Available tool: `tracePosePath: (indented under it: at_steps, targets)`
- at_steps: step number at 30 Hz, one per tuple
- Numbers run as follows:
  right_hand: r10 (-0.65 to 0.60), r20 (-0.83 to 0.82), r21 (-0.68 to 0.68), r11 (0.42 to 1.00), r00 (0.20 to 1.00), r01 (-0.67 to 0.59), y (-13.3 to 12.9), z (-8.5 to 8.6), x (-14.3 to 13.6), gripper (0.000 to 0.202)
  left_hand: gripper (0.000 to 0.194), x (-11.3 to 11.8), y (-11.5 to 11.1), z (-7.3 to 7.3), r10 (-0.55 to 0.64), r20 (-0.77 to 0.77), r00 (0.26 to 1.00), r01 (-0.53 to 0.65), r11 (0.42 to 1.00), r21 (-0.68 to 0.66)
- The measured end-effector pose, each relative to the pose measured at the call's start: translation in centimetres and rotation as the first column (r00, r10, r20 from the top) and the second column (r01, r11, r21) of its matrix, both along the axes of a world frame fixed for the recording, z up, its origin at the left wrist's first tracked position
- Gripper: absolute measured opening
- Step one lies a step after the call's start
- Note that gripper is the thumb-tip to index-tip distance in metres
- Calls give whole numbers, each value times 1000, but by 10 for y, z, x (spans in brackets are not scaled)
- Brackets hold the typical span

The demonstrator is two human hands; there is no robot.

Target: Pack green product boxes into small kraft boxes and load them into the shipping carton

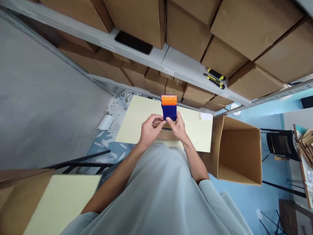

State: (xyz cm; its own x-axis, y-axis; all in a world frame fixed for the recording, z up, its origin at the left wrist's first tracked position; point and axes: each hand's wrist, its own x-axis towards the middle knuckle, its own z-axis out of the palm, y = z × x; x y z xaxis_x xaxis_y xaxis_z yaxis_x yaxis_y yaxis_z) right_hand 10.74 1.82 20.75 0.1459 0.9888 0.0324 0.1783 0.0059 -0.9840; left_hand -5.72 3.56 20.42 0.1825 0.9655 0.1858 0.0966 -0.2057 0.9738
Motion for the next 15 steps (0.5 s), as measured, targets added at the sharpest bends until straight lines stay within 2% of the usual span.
tracePosePath:
  at_steps: [3,8,11,13,15]
  targets:
    - [48,4,-46,998,999,-48,-21,2,-10,71,15,-15,-21,-4,-38,-54,998,38,999,-10]
    - [194,-61,-163,966,979,-202,-29,0,-10,76,14,-34,-43,-5,-52,-160,986,60,997,43]
    - [210,-36,-164,963,977,-213,-35,-10,-11,76,23,-48,-43,5,39,-205,978,-29,998,50]
    - [227,43,-142,965,973,-219,-43,-17,-11,72,38,-60,-35,16,113,-166,980,-106,993,51]
    - [283,170,-136,955,944,-262,-54,-21,-8,65,46,-71,-25,29,130,-126,983,-123,990,61]
